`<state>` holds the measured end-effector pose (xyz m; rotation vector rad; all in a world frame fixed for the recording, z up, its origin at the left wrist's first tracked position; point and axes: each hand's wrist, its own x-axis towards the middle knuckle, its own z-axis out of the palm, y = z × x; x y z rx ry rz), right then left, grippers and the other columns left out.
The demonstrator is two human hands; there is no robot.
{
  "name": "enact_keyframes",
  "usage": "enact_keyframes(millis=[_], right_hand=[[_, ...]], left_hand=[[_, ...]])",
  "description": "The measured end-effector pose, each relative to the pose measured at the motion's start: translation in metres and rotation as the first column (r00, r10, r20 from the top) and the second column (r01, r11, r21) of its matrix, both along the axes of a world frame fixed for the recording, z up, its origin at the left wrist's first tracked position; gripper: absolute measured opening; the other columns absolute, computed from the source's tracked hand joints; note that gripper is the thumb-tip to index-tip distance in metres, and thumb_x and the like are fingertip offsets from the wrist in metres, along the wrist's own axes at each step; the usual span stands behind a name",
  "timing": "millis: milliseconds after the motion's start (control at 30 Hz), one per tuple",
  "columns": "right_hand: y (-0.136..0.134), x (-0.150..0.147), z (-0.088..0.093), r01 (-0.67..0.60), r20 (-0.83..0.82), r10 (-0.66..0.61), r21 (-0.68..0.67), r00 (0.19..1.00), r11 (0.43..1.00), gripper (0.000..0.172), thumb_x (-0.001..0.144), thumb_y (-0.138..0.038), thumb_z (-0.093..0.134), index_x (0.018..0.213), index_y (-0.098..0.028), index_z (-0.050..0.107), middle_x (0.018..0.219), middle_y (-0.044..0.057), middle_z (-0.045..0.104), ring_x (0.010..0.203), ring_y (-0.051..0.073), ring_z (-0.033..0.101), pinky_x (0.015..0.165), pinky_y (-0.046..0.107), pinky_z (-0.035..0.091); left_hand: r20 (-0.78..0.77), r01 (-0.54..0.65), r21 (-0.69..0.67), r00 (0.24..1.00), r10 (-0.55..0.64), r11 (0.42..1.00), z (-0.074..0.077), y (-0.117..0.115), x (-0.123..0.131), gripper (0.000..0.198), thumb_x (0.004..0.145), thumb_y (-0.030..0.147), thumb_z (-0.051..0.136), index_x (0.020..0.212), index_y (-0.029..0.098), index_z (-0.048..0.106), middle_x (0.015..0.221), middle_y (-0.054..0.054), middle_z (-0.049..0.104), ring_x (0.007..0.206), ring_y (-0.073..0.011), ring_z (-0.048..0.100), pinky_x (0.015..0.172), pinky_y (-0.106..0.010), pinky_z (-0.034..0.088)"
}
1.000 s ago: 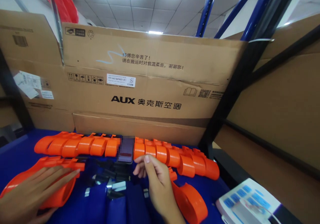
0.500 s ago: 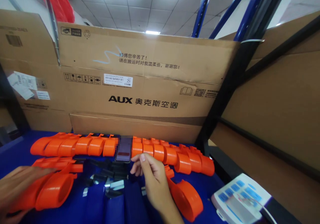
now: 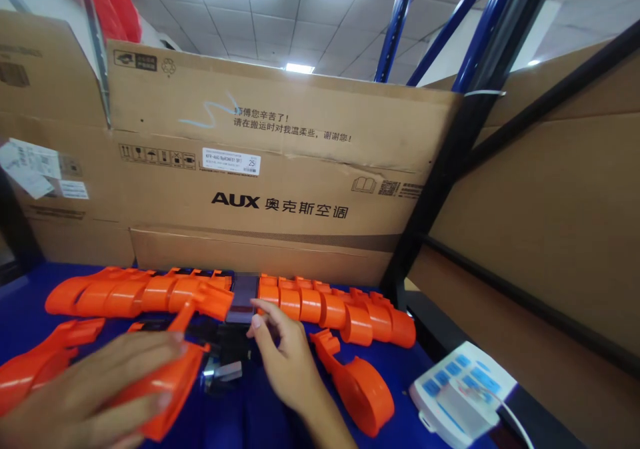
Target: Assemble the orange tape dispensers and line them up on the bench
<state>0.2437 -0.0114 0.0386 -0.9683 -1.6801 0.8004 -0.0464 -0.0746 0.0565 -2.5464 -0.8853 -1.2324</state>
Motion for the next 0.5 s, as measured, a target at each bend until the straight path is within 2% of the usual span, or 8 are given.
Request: enact_keyframes(millis=[33, 67, 133, 200, 267, 367, 433, 500], right_hand=[[0.001, -0.001, -0.001, 0.001, 0.015, -0.001, 0.004, 1.0, 1.0, 0.036, 0.098, -0.047, 0.057, 0.116, -0.019, 0.069, 0.081, 0.003, 0.072, 0.075, 0.019, 0.064, 0.072, 0.03, 0.052], [0.002, -0.002, -0.001, -0.003, 0.018, 0.003, -0.003, 1.0, 1.0, 0.034, 0.098, -0.047, 0.057, 0.11, -0.019, 0.071, 0.079, 0.003, 0.071, 0.075, 0.019, 0.064, 0.071, 0.03, 0.051], [0.003, -0.003, -0.001, -0.028, -0.032, 0.026, -0.048, 0.999, 0.998, 0.035, 0.097, -0.05, 0.055, 0.091, -0.019, 0.07, 0.072, 0.002, 0.068, 0.069, 0.018, 0.061, 0.066, 0.028, 0.049], [0.003, -0.002, -0.002, -0.035, -0.159, 0.018, -0.103, 0.987, 0.994, 0.041, 0.096, -0.056, 0.055, 0.081, -0.02, 0.065, 0.067, 0.0, 0.064, 0.062, 0.016, 0.058, 0.058, 0.025, 0.046], [0.003, -0.001, -0.001, -0.024, -0.25, -0.018, -0.164, 0.968, 0.986, 0.042, 0.092, -0.06, 0.058, 0.081, -0.02, 0.064, 0.064, -0.001, 0.063, 0.056, 0.015, 0.056, 0.051, 0.024, 0.043], [0.003, 0.002, 0.002, 0.024, -0.262, -0.082, -0.219, 0.961, 0.975, 0.04, 0.087, -0.06, 0.065, 0.083, -0.02, 0.065, 0.057, -0.003, 0.059, 0.046, 0.012, 0.049, 0.043, 0.021, 0.035], [0.003, 0.002, 0.004, 0.049, -0.272, -0.106, -0.208, 0.957, 0.977, 0.04, 0.086, -0.06, 0.068, 0.081, -0.02, 0.065, 0.055, -0.004, 0.058, 0.043, 0.01, 0.044, 0.04, 0.02, 0.029], [0.004, 0.002, 0.005, 0.078, -0.285, -0.129, -0.185, 0.95, 0.98, 0.04, 0.087, -0.059, 0.067, 0.08, -0.019, 0.065, 0.055, -0.003, 0.057, 0.042, 0.01, 0.041, 0.04, 0.02, 0.027]], left_hand=[[-0.153, 0.091, 0.039, 0.985, -0.084, 0.995, 0.002, 0.002, 0.012, 0.049, 0.085, 0.016, 0.068, 0.122, 0.049, 0.068, 0.129, 0.005, 0.074, 0.111, -0.024, 0.073, 0.093, -0.035, 0.061], [-0.27, 0.152, 0.015, 0.952, -0.142, 0.988, 0.005, 0.004, 0.023, 0.05, 0.086, 0.016, 0.068, 0.126, 0.046, 0.066, 0.135, 0.001, 0.07, 0.112, -0.0246, 0.073, 0.091, -0.033, 0.062], [-0.322, 0.208, -0.044, 0.923, -0.211, 0.977, 0.008, 0.009, 0.04, 0.055, 0.085, 0.014, 0.07, 0.131, 0.044, 0.063, 0.134, -0.001, 0.071, 0.11, -0.0248, 0.074, 0.092, -0.034, 0.062], [-0.257, 0.252, -0.08, 0.93, -0.264, 0.965, 0.007, 0.013, 0.053, 0.061, 0.085, 0.011, 0.07, 0.135, 0.045, 0.059, 0.129, 0.0, 0.074, 0.106, -0.0246, 0.076, 0.093, -0.035, 0.061], [-0.193, 0.29, -0.096, 0.933, -0.304, 0.952, 0.004, 0.016, 0.061, 0.066, 0.085, 0.008, 0.069, 0.138, 0.045, 0.056, 0.126, 0.0, 0.075, 0.107, -0.0246, 0.075, 0.097, -0.038, 0.059], [-0.221, 0.381, -0.143, 0.887, -0.405, 0.913, -0.001, 0.023, 0.064, 0.069, 0.09, 0.009, 0.065, 0.146, 0.046, 0.045, 0.139, -0.001, 0.068, 0.125, -0.0257, 0.064, 0.109, -0.044, 0.049], [-0.152, 0.403, -0.236, 0.883, -0.444, 0.884, -0.004, 0.03, 0.064, 0.064, 0.095, 0.026, 0.062, 0.152, 0.043, 0.037, 0.155, -0.004, 0.051, 0.14, -0.0316, 0.049, 0.115, -0.054, 0.04], [0.121, 0.389, -0.361, 0.921, -0.371, 0.848, -0.009, 0.042, 0.068, 0.063, 0.096, 0.05, 0.053, 0.155, 0.037, 0.035, 0.163, -0.01, 0.038, 0.144, -0.0383, 0.041, 0.113, -0.06, 0.039]])
